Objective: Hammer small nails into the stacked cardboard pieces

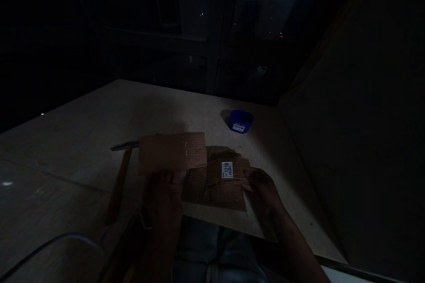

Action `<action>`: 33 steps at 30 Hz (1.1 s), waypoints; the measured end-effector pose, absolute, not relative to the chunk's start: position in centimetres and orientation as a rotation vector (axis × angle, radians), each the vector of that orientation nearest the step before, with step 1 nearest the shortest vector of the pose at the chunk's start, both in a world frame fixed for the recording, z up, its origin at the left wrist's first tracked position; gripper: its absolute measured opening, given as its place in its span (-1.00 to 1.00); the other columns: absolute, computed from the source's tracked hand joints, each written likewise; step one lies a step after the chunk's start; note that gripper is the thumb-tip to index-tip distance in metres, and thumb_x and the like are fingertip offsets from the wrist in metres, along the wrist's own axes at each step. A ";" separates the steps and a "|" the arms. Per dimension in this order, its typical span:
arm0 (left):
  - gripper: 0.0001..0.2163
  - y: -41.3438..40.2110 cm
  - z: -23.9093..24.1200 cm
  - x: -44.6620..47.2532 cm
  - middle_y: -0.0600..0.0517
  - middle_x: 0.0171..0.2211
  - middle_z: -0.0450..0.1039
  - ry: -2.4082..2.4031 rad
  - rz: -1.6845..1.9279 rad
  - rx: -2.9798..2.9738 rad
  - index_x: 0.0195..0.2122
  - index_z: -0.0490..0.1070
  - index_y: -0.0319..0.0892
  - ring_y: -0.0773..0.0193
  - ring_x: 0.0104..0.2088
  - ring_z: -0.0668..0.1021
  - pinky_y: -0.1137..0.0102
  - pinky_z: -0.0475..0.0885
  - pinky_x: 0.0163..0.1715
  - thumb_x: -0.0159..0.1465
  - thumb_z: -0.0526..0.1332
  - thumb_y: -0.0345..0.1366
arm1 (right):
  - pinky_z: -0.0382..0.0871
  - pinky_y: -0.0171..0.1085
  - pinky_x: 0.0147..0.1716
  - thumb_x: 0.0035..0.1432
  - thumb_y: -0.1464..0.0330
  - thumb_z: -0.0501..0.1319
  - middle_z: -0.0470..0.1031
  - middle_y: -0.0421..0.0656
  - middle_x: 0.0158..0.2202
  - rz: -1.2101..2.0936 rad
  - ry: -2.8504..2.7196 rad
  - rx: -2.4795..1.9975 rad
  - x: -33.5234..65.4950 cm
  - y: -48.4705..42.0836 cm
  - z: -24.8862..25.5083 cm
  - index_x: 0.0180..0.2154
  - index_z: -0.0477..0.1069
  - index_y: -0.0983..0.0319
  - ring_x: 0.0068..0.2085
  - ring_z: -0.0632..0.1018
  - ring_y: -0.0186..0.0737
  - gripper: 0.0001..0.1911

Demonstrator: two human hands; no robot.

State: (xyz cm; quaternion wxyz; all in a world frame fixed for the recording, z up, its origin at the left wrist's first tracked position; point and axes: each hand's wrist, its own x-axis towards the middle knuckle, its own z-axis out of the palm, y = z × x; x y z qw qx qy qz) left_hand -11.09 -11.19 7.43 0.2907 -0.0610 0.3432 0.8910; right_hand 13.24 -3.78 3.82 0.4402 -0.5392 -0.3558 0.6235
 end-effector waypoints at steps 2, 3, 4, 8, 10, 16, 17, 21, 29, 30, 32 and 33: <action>-0.94 -10.9 8.0 -10.4 0.12 -0.43 0.53 0.962 2.302 -0.153 -0.37 0.42 -0.13 0.32 -0.35 0.58 0.28 0.53 -0.13 0.12 0.24 -0.41 | 0.55 -0.17 -0.36 -0.26 0.07 0.53 0.60 -0.11 -0.28 1.484 -0.971 -1.379 12.7 -3.8 3.7 -0.25 0.43 0.22 -0.28 0.62 -0.06 -0.43; -0.91 -10.7 8.1 -9.9 0.12 -0.43 0.52 0.994 2.229 -0.142 -0.38 0.41 -0.14 0.32 -0.35 0.58 0.29 0.53 -0.14 0.09 0.27 -0.43 | 0.53 -0.18 -0.38 -0.19 0.04 0.50 0.60 -0.10 -0.28 1.428 -1.051 -1.408 12.4 -3.9 3.8 -0.20 0.41 0.21 -0.29 0.62 -0.06 -0.42; -0.88 -10.5 8.1 -9.2 0.12 -0.43 0.52 1.021 2.143 -0.131 -0.38 0.41 -0.15 0.33 -0.35 0.58 0.29 0.53 -0.14 0.06 0.30 -0.44 | 0.51 -0.19 -0.40 -0.10 0.03 0.45 0.60 -0.10 -0.29 1.352 -1.168 -1.446 12.3 -3.9 3.8 -0.15 0.40 0.21 -0.31 0.61 -0.06 -0.44; -0.84 -9.6 7.3 -6.2 0.10 -0.42 0.52 1.034 1.878 -0.073 -0.41 0.40 -0.18 0.35 -0.35 0.58 0.28 0.52 -0.13 0.01 0.36 -0.44 | 0.37 -0.21 -0.40 0.18 0.10 0.24 0.58 -0.04 -0.30 0.836 -1.787 -1.686 12.4 -4.0 4.6 -0.17 0.46 0.20 -0.30 0.59 -0.05 -0.67; -0.81 -9.5 6.5 -5.0 0.09 -0.38 0.52 1.044 1.838 -0.069 -0.39 0.39 -0.16 0.33 -0.30 0.59 0.26 0.52 -0.11 0.00 0.37 -0.44 | 0.33 -0.21 -0.38 0.21 0.15 0.19 0.56 0.01 -0.24 0.580 -1.913 -1.751 12.7 -4.0 5.0 -0.26 0.48 0.19 -0.28 0.57 -0.05 -0.75; -0.77 -10.2 4.5 -3.2 0.00 -0.23 0.56 1.166 1.724 -0.057 -0.29 0.43 -0.15 0.24 -0.22 0.63 0.29 0.54 -0.19 0.04 0.41 -0.37 | 0.42 -0.18 -0.23 0.20 0.17 0.15 0.59 -0.01 -0.17 1.030 -1.595 -1.372 13.0 -3.9 5.6 -0.16 0.51 0.23 -0.18 0.57 -0.06 -0.68; -0.78 -10.3 4.4 -3.1 -0.02 -0.24 0.56 1.187 1.685 -0.076 -0.28 0.44 -0.15 0.24 -0.26 0.63 0.32 0.54 -0.24 0.06 0.41 -0.35 | 0.44 -0.17 -0.24 0.18 0.11 0.17 0.60 -0.01 -0.16 1.170 -1.481 -1.327 13.0 -3.8 5.7 -0.13 0.51 0.24 -0.17 0.58 -0.04 -0.63; -0.75 -10.4 4.6 -3.1 -0.04 -0.33 0.56 1.184 1.573 -0.051 -0.30 0.45 -0.21 0.24 -0.35 0.64 0.37 0.54 -0.35 0.04 0.44 -0.31 | 0.43 -0.20 -0.30 0.02 -0.05 0.34 0.62 -0.01 -0.19 1.389 -1.260 -1.345 13.4 -2.8 6.1 -0.12 0.53 0.27 -0.22 0.59 -0.04 -0.43; -0.42 -11.0 4.0 -6.4 -0.12 -0.14 0.60 1.561 1.386 0.520 0.03 0.31 -0.12 0.13 -0.43 0.66 0.32 0.54 -0.53 0.01 0.47 -0.17 | 0.42 -0.23 -0.38 -0.08 0.05 0.38 0.63 -0.04 -0.33 1.236 -1.594 -1.456 13.7 -1.1 3.9 -0.22 0.52 0.28 -0.31 0.60 -0.05 -0.52; -0.43 -11.3 3.9 -7.0 -0.13 -0.12 0.60 1.671 1.373 0.649 0.06 0.32 -0.11 0.12 -0.39 0.67 0.31 0.55 -0.48 0.04 0.45 -0.16 | 0.42 -0.23 -0.37 -0.04 0.07 0.35 0.63 -0.03 -0.30 1.199 -1.658 -1.480 13.7 -1.1 3.7 -0.21 0.52 0.27 -0.29 0.61 -0.05 -0.55; -0.49 -11.7 4.0 -7.9 -0.14 -0.13 0.60 1.926 1.301 0.943 0.10 0.36 -0.10 0.07 -0.29 0.67 0.28 0.55 -0.34 0.13 0.39 -0.16 | 0.42 -0.23 -0.36 0.05 0.11 0.30 0.63 -0.02 -0.26 1.086 -1.762 -1.537 13.5 -1.3 3.6 -0.12 0.50 0.28 -0.28 0.61 -0.05 -0.56; -0.53 -11.9 4.2 -8.1 -0.16 -0.14 0.61 2.050 1.228 1.082 0.11 0.39 -0.10 0.04 -0.26 0.67 0.25 0.55 -0.29 0.17 0.36 -0.16 | 0.42 -0.23 -0.35 0.09 0.11 0.28 0.62 -0.01 -0.24 1.008 -1.808 -1.568 13.4 -1.4 3.7 -0.05 0.48 0.28 -0.27 0.61 -0.04 -0.53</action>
